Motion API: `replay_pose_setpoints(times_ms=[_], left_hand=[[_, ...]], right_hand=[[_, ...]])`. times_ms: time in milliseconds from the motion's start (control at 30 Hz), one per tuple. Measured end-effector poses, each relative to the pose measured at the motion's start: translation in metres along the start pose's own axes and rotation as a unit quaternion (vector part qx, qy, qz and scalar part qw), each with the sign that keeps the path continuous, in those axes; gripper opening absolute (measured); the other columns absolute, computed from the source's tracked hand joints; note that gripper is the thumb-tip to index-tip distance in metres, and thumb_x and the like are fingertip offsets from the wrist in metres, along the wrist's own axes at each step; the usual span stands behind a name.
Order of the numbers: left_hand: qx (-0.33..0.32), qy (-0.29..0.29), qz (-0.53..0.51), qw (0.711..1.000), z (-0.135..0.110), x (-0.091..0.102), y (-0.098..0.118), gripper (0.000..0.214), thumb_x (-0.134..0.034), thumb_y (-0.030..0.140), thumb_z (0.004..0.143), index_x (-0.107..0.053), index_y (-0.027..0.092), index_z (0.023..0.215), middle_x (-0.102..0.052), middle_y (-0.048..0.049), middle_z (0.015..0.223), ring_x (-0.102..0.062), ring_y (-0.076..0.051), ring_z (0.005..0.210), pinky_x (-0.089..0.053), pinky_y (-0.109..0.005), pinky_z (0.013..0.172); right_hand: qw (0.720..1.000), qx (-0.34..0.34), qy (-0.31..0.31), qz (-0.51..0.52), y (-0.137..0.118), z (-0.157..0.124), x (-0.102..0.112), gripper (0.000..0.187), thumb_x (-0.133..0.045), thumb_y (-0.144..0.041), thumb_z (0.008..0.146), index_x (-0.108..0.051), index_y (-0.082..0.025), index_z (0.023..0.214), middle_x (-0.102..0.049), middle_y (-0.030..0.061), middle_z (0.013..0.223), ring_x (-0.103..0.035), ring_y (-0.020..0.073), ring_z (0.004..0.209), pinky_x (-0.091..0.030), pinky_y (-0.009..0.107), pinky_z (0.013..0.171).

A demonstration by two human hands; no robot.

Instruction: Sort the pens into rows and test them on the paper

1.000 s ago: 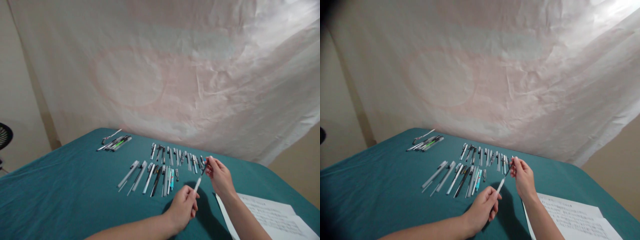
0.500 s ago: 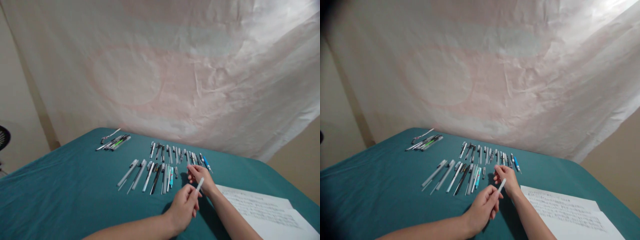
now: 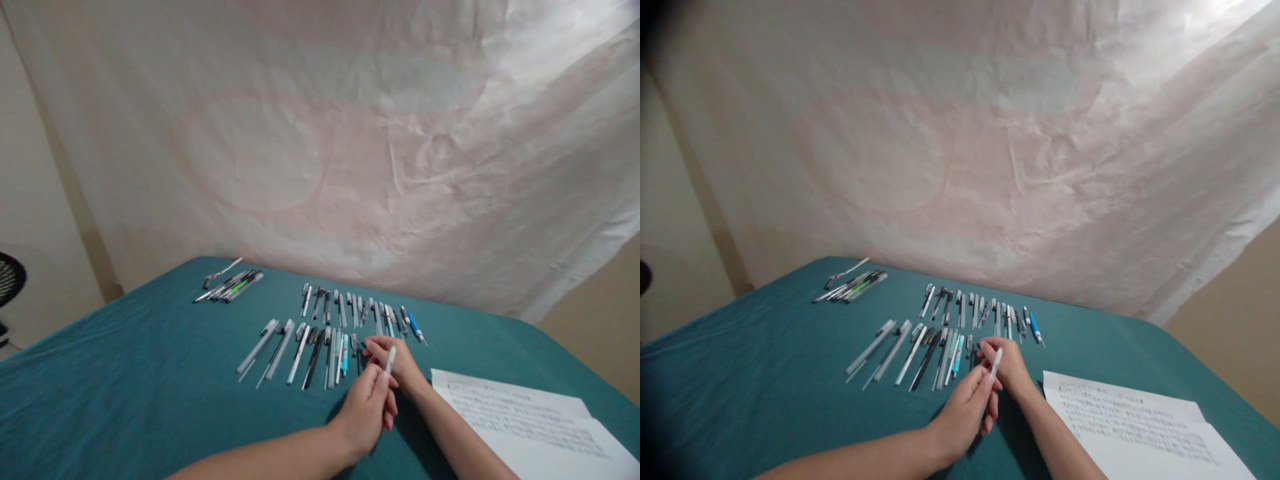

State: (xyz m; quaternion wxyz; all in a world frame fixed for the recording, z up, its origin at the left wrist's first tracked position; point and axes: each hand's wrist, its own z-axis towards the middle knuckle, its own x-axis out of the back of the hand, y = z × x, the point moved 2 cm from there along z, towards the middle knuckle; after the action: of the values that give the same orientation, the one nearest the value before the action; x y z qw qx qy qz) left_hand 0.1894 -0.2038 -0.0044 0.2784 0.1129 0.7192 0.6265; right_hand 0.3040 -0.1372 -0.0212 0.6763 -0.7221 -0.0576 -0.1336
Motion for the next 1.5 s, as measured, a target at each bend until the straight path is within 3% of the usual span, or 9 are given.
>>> replay_pose_setpoints(times_ms=[200, 333, 567, 667, 800, 933, 1067, 1300, 1500], left_hand=[[0.005, 0.030, -0.037, 0.999, 0.003, 0.003, 0.006, 0.032, -0.031, 0.049, 0.084, -0.041, 0.018, 0.083, -0.044, 0.0069, 0.053, -0.038, -0.005, 0.037, -0.025, -0.017, 0.037], [-0.002, 0.062, -0.072, 0.995, 0.006, 0.007, 0.014, 0.039, -0.035, 0.057, 0.079, -0.040, 0.019, 0.083, -0.043, 0.0070, 0.056, -0.039, -0.005, 0.039, -0.027, -0.017, 0.038], [0.013, 0.071, -0.066, 0.995, 0.008, 0.010, 0.015, 0.041, -0.040, 0.059, 0.076, -0.041, 0.018, 0.085, -0.045, 0.0048, 0.062, -0.042, -0.007, 0.043, -0.035, -0.021, 0.041], [-0.059, 0.117, -0.025, 0.991, 0.009, 0.016, 0.022, 0.034, -0.047, 0.049, 0.077, -0.045, 0.017, 0.090, -0.053, -0.0018, 0.078, -0.055, -0.013, 0.070, -0.044, -0.027, 0.066], [-0.181, 0.195, 0.033, 0.963, 0.019, 0.035, 0.041, 0.023, -0.051, 0.027, 0.078, -0.045, 0.018, 0.098, -0.053, -0.0062, 0.098, -0.051, -0.015, 0.096, -0.037, -0.027, 0.087], [-0.244, 0.258, 0.133, 0.925, 0.039, 0.070, 0.064, 0.018, -0.044, 0.018, 0.079, -0.043, 0.017, 0.097, -0.053, -0.0058, 0.096, -0.052, -0.014, 0.094, -0.040, -0.028, 0.086], [-0.287, 0.345, 0.346, 0.824, 0.056, 0.124, 0.095, 0.019, -0.037, 0.017, 0.082, -0.041, 0.016, 0.101, -0.055, -0.0071, 0.099, -0.054, -0.013, 0.093, -0.042, -0.027, 0.083], [-0.190, 0.361, 0.515, 0.754, 0.068, 0.243, 0.123, 0.018, -0.044, 0.012, 0.073, -0.052, 0.012, 0.089, -0.057, -0.0088, 0.091, -0.054, -0.019, 0.088, -0.040, -0.033, 0.085], [-0.102, 0.345, 0.642, 0.678, 0.047, 0.294, 0.124, 0.018, -0.046, 0.013, 0.072, -0.056, 0.013, 0.087, -0.057, -0.0094, 0.093, -0.053, -0.023, 0.091, -0.036, -0.034, 0.087]], right_hand=[[0.998, -0.017, -0.016, 0.061, -0.020, -0.014, 0.006, 0.042, -0.058, -0.048, 0.067, -0.062, -0.011, 0.087, -0.065, 0.0041, 0.069, -0.054, 0.0126, 0.049, -0.040, 0.022, 0.046], [0.993, -0.007, -0.036, 0.116, -0.041, -0.027, 0.012, 0.043, -0.055, -0.054, 0.069, -0.062, -0.013, 0.078, -0.058, 0.0011, 0.063, -0.046, 0.0090, 0.047, -0.035, 0.019, 0.042], [0.991, 0.011, -0.092, 0.097, -0.061, -0.038, 0.011, 0.034, -0.063, -0.047, 0.068, -0.059, -0.013, 0.067, -0.047, -0.0032, 0.050, -0.039, 0.0063, 0.043, -0.031, 0.018, 0.041], [0.986, -0.004, -0.043, 0.163, -0.062, -0.032, 0.021, 0.035, -0.064, -0.048, 0.066, -0.060, -0.014, 0.073, -0.048, -0.0033, 0.052, -0.039, 0.0062, 0.042, -0.030, 0.018, 0.040], [0.991, 0.014, -0.021, 0.131, -0.051, -0.021, 0.031, 0.037, -0.063, -0.049, 0.066, -0.060, -0.013, 0.070, -0.048, -0.0035, 0.050, -0.040, 0.0060, 0.041, -0.031, 0.018, 0.039], [0.999, 0.010, -0.046, 0.024, -0.029, -0.015, 0.018, 0.036, -0.060, -0.049, 0.066, -0.060, -0.013, 0.071, -0.050, -0.0037, 0.049, -0.046, 0.0086, 0.040, -0.035, 0.019, 0.036], [0.997, 0.025, -0.032, -0.058, -0.016, -0.014, 0.001, 0.033, -0.055, -0.044, 0.070, -0.063, -0.014, 0.080, -0.056, -0.0019, 0.053, -0.051, 0.0114, 0.039, -0.036, 0.020, 0.033], [0.981, 0.076, 0.030, -0.177, -0.016, -0.013, -0.004, 0.031, -0.050, -0.042, 0.074, -0.066, -0.016, 0.081, -0.059, -0.0008, 0.052, -0.054, 0.0135, 0.037, -0.037, 0.021, 0.039], [0.978, 0.081, 0.022, -0.190, -0.016, -0.014, -0.004, 0.032, -0.044, -0.042, 0.077, -0.065, -0.017, 0.077, -0.060, 0.0000, 0.053, -0.056, 0.0149, 0.040, -0.040, 0.023, 0.045]])
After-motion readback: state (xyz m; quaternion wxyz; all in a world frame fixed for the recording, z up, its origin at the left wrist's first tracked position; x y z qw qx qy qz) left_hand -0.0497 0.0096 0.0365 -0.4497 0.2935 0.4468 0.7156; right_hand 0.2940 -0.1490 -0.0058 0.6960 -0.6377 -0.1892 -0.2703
